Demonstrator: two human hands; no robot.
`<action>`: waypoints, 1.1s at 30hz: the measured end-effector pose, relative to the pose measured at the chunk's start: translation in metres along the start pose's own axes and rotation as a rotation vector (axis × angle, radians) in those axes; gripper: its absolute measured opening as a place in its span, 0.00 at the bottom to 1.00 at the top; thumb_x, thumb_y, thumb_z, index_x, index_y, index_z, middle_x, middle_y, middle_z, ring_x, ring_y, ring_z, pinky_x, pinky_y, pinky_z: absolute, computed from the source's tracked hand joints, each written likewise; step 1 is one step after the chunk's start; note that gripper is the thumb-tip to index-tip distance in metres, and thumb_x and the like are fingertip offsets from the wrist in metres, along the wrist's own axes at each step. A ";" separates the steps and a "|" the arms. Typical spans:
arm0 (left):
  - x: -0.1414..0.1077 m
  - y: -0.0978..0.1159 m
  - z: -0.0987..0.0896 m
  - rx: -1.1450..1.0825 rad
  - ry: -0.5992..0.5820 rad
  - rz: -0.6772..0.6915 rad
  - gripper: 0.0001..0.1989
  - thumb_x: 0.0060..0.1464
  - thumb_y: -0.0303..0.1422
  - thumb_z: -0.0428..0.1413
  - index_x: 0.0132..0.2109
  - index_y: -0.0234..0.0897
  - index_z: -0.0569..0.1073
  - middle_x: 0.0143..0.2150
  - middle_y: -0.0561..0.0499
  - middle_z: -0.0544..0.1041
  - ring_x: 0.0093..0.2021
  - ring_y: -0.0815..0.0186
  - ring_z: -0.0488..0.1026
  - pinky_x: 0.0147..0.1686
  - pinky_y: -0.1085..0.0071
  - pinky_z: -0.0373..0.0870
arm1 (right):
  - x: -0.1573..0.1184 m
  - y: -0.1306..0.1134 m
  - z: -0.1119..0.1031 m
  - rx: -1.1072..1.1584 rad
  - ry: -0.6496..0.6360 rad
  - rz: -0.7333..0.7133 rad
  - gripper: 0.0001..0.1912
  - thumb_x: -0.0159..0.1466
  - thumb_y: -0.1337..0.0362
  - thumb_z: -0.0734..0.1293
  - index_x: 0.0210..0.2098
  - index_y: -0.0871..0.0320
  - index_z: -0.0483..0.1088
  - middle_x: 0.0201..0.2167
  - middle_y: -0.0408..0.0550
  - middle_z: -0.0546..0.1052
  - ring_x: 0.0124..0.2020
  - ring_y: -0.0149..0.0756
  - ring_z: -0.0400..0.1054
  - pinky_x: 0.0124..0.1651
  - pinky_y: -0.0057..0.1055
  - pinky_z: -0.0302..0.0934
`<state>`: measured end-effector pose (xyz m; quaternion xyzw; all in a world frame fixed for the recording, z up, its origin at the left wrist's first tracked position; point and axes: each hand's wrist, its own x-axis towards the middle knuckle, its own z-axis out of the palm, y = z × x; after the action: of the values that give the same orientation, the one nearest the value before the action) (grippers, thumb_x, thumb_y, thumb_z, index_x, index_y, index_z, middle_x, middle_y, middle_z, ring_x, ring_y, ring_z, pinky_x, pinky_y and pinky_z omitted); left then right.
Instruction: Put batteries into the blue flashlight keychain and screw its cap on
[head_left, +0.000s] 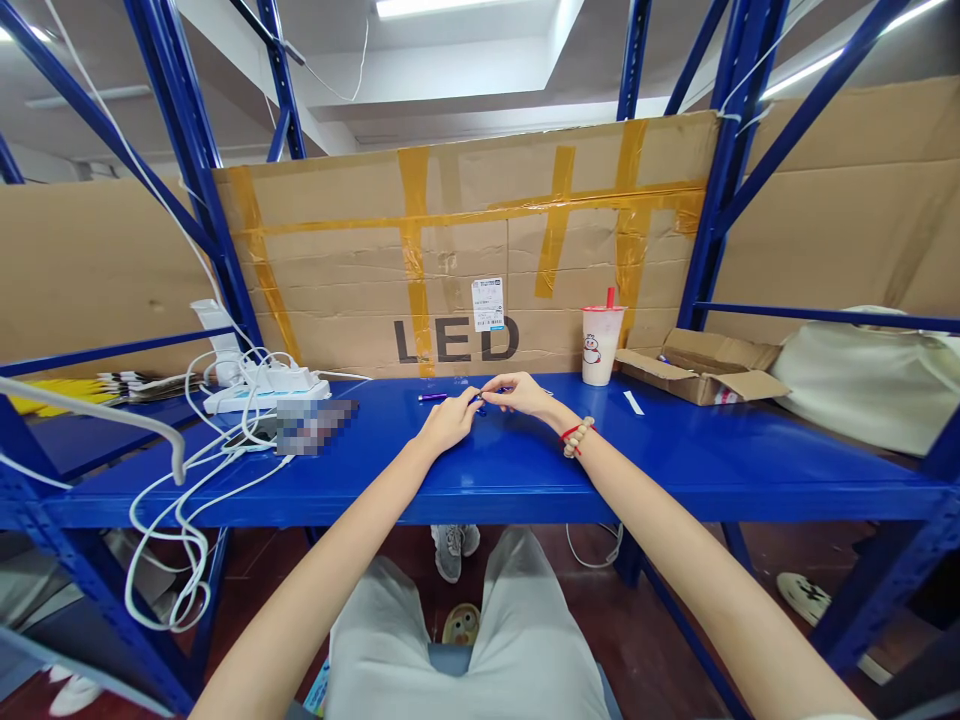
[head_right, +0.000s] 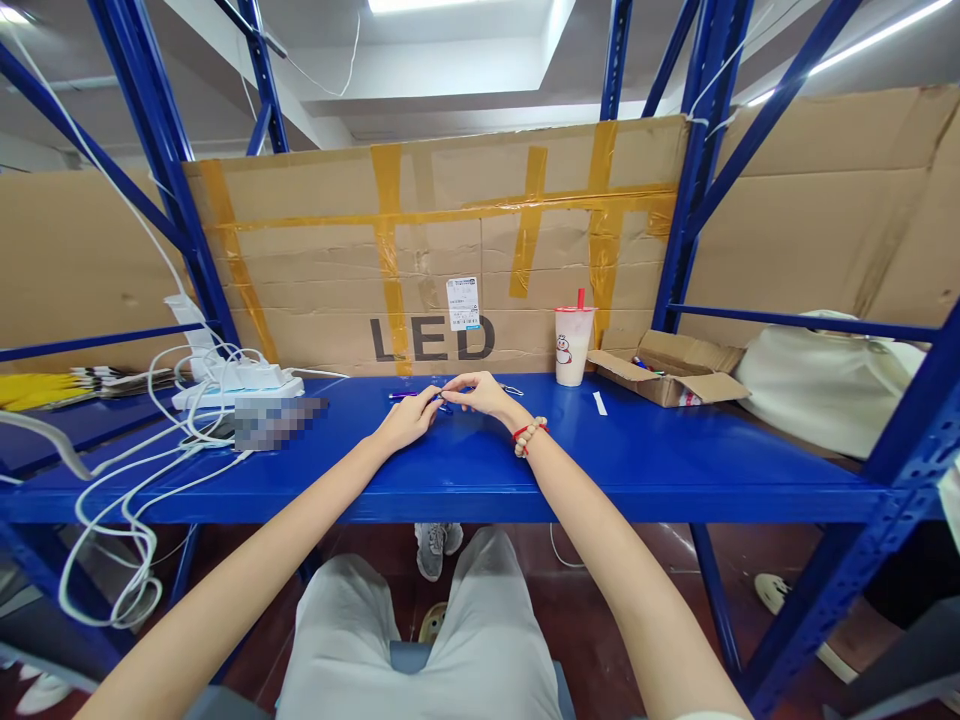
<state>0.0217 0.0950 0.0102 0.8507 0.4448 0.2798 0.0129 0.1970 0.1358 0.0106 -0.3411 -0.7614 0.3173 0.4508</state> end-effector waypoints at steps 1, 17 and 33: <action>0.000 0.000 0.000 0.011 -0.001 0.000 0.15 0.60 0.37 0.39 0.50 0.44 0.63 0.35 0.51 0.75 0.38 0.62 0.73 0.33 0.72 0.65 | 0.000 0.000 0.000 -0.001 -0.001 -0.003 0.21 0.46 0.52 0.71 0.32 0.63 0.73 0.25 0.47 0.74 0.18 0.24 0.60 0.19 0.23 0.55; 0.004 -0.009 0.005 -0.099 0.010 0.036 0.14 0.60 0.37 0.39 0.50 0.45 0.61 0.46 0.50 0.73 0.47 0.61 0.71 0.44 0.66 0.65 | 0.001 0.000 -0.001 -0.014 0.010 -0.002 0.21 0.46 0.52 0.71 0.31 0.64 0.73 0.24 0.46 0.73 0.18 0.23 0.60 0.18 0.22 0.53; 0.004 -0.007 0.005 -0.111 0.017 0.040 0.12 0.60 0.37 0.40 0.48 0.43 0.60 0.43 0.48 0.74 0.45 0.60 0.72 0.43 0.65 0.66 | -0.005 -0.015 0.002 0.016 -0.004 0.165 0.23 0.43 0.48 0.71 0.27 0.63 0.72 0.19 0.42 0.68 0.19 0.24 0.58 0.19 0.22 0.50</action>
<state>0.0210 0.1032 0.0057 0.8549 0.4117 0.3114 0.0509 0.1930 0.1228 0.0196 -0.3985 -0.7290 0.3604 0.4242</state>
